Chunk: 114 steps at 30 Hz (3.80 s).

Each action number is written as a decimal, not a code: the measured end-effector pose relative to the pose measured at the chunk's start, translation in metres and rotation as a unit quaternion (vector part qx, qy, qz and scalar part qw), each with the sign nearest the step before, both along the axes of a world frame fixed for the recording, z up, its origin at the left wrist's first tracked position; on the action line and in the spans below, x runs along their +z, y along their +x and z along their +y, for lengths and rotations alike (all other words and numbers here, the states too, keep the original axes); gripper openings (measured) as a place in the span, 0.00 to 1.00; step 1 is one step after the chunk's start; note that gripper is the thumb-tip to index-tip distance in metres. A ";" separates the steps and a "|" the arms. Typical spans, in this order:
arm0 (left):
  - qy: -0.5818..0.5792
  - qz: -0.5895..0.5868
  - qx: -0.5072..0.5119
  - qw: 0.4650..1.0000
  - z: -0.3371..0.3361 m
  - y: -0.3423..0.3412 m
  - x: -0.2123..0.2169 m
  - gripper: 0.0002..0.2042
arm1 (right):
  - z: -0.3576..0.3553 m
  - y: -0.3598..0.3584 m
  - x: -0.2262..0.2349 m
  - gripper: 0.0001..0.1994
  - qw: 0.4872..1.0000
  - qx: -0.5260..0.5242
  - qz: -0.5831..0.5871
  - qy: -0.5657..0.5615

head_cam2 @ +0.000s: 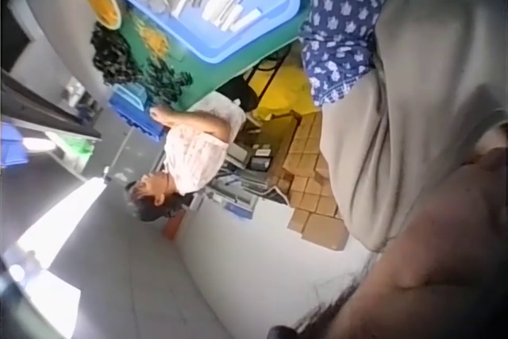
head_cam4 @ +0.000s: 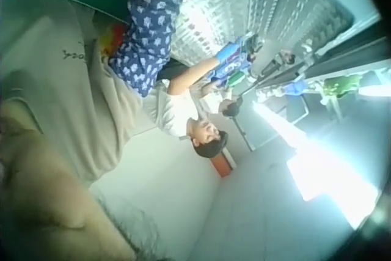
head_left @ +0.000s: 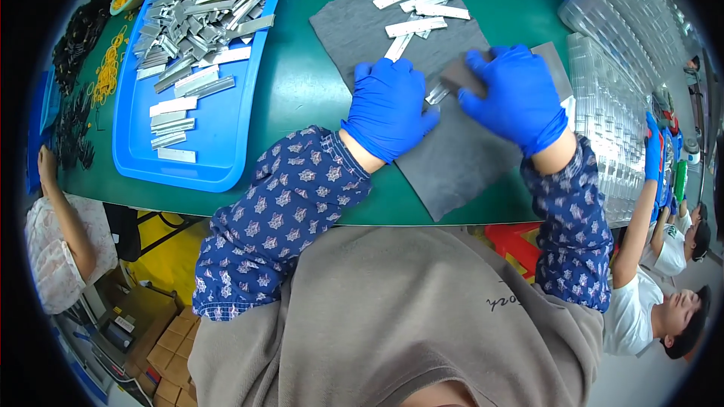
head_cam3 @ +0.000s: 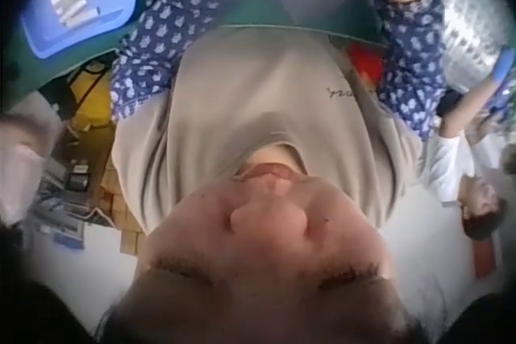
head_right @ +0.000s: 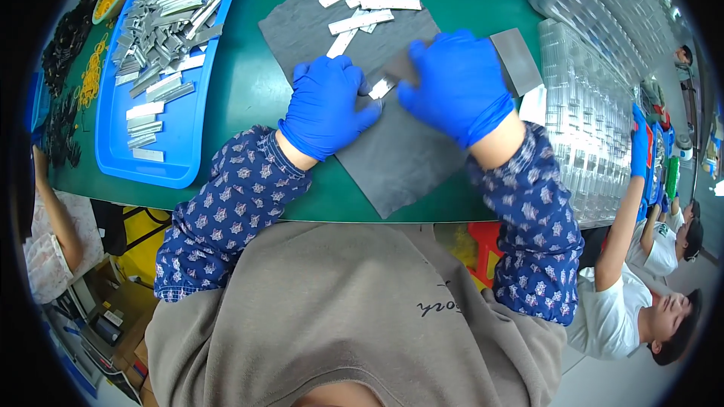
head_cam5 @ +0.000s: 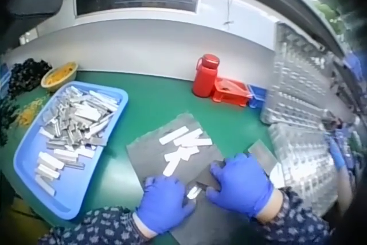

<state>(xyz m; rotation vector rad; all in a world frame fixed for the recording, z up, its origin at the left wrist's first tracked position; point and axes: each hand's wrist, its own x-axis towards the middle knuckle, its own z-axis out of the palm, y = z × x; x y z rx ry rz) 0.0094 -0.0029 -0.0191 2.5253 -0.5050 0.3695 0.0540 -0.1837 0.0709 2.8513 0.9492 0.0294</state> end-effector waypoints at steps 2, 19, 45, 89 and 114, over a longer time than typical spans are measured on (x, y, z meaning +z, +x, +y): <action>-0.002 -0.004 -0.001 1.000 -0.001 0.000 0.001 0.15 | -0.007 0.013 -0.001 0.25 0.999 -0.045 0.018 0.002; 0.013 0.022 0.002 1.000 0.002 -0.003 0.001 0.15 | 0.010 -0.016 0.000 0.23 0.999 0.025 -0.017 0.015; -0.025 0.002 -0.005 1.000 0.001 0.002 -0.002 0.13 | -0.034 0.027 -0.004 0.25 0.992 -0.124 0.008 0.021; -0.021 0.058 -0.047 0.997 -0.006 0.009 0.017 0.12 | -0.052 -0.012 -0.039 0.28 0.957 -0.114 -0.098 0.249; -0.029 0.021 -0.069 0.997 -0.006 0.011 0.007 0.12 | -0.036 -0.010 -0.029 0.28 0.984 -0.089 -0.038 0.149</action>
